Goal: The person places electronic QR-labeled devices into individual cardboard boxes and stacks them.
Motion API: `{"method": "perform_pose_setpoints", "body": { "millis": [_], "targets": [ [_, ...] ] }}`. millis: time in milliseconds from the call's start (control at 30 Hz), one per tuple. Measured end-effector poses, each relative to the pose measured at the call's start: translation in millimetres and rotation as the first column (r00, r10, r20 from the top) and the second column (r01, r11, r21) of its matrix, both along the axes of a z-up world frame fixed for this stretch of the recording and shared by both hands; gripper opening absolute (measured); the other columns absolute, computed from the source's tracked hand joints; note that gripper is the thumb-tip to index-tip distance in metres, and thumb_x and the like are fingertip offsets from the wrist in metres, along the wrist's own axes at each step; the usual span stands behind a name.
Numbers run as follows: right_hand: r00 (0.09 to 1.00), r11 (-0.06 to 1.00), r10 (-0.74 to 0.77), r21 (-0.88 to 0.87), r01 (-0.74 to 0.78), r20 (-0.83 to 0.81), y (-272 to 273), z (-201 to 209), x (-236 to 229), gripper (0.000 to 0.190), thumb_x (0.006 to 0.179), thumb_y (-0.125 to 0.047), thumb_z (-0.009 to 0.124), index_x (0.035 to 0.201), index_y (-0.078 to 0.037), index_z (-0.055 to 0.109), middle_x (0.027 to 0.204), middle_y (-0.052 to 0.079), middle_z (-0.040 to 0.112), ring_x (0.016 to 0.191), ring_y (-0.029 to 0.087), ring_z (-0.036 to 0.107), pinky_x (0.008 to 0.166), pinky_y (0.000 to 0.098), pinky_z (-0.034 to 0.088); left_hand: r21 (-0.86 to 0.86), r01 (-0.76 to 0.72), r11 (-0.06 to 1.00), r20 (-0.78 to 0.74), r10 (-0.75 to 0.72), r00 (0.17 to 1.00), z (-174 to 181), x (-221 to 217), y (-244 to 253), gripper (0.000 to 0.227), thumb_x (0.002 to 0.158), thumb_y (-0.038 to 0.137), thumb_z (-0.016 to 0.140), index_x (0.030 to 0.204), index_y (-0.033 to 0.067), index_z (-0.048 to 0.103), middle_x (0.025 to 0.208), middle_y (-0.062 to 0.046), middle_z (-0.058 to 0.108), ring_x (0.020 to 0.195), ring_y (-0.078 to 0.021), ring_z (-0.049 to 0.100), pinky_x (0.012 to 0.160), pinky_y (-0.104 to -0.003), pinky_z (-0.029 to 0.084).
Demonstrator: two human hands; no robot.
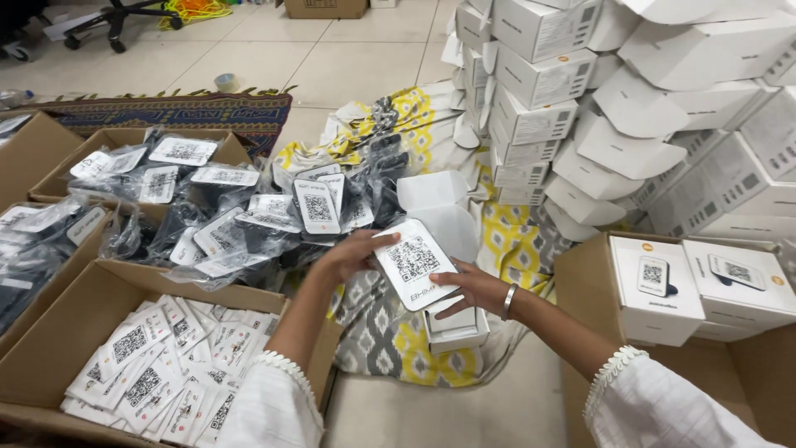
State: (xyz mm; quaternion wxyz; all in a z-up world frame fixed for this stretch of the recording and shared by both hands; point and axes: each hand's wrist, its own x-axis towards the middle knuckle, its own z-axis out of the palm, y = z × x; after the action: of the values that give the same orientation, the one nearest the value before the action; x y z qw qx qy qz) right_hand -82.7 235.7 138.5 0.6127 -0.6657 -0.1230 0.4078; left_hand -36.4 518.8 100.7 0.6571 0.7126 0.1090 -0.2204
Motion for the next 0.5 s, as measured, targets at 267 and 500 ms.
{"method": "perform_pose_setpoints", "body": {
  "millis": [267, 500],
  "targets": [
    [0.819, 0.935, -0.331, -0.048, 0.351, -0.468, -40.9, -95.9, -5.7, 0.07, 0.086, -0.039, 0.071, 0.142, -0.004, 0.047, 0.139, 0.025, 0.059, 0.122, 0.039, 0.066, 0.093, 0.0451, 0.058, -0.501, -0.419, 0.758, -0.281, 0.315, 0.906, -246.2, 39.5, -114.2, 0.037, 0.096, 0.02, 0.063, 0.126, -0.0019, 0.06, 0.111, -0.018, 0.074, 0.097, -0.0312, 0.074, 0.083, -0.045, 0.062],
    [0.708, 0.854, -0.46, -0.049, 0.518, -0.536, -42.0, -195.1, 36.7, 0.059, 0.091, -0.034, 0.069, 0.138, -0.003, 0.05, 0.137, 0.018, 0.056, 0.123, 0.034, 0.064, 0.096, 0.0444, 0.058, -0.425, -0.4, 0.812, -0.238, 0.326, 0.915, -220.8, -3.7, -133.1, 0.042, 0.097, 0.022, 0.065, 0.129, -0.0044, 0.059, 0.114, -0.019, 0.07, 0.097, -0.0308, 0.071, 0.08, -0.046, 0.058]
  ]
}}
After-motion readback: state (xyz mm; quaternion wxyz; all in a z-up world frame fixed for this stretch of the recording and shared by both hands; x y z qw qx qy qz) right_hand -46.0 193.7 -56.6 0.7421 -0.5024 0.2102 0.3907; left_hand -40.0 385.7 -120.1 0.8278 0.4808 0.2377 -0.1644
